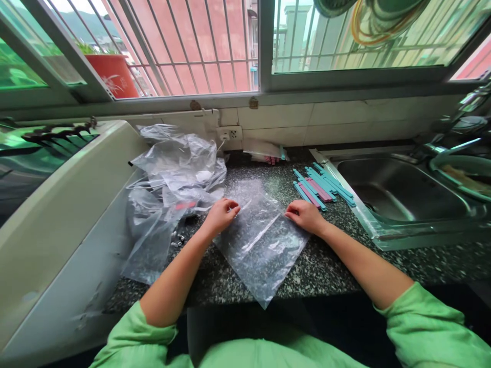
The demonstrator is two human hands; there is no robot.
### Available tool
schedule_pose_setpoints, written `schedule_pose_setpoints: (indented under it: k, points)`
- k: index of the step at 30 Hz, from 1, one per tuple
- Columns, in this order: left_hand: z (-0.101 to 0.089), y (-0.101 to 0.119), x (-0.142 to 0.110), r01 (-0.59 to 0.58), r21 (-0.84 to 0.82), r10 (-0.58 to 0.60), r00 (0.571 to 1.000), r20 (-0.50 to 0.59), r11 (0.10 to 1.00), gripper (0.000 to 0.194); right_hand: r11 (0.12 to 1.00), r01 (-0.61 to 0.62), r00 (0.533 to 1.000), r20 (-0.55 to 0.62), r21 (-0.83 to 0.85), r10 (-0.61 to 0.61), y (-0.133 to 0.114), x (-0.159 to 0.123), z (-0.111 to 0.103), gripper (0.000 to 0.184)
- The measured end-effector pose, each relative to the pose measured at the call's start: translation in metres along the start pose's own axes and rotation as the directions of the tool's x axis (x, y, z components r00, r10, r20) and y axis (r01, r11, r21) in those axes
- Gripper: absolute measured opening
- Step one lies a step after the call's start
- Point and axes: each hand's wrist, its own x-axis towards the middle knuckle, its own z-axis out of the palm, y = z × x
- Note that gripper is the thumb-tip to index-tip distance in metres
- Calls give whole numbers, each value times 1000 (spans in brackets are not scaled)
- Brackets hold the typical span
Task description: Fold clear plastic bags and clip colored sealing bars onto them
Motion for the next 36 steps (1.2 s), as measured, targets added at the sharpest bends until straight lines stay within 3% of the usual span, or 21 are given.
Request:
schedule_pose_setpoints:
  k: [4,11,14,18,21,28,31,36]
  points:
    - [3,-9,-1,48,-165,-59,997,-58,985,24,993,114,983,-142,-37,-118,2,0,-5,18]
    - [1,-14,-10,193,-401,-147,979,143,896,30,985,171,950,-266,1,-164,-4,-2,-12,26]
    - [1,-10,-12,181,-487,-126,981,145,855,33,988,145,954,-273,44,-128,-4,-2,-14,26]
    - [-1,-4,-16,84,-554,-33,994,101,829,36,972,15,974,-221,234,39,-2,10,-19,29]
    - [-3,-1,-18,28,-554,49,991,123,832,34,919,-114,979,-112,378,167,-5,30,-24,37]
    - [-4,-1,-18,-69,-536,147,984,103,841,32,831,-289,956,191,476,223,-30,75,-31,38]
    - [-2,-3,-17,-21,-547,96,989,110,837,32,816,-293,952,229,499,202,-35,79,-32,30]
    - [0,-1,-18,172,-602,-71,979,189,780,35,822,-228,973,95,521,209,-35,78,-34,22]
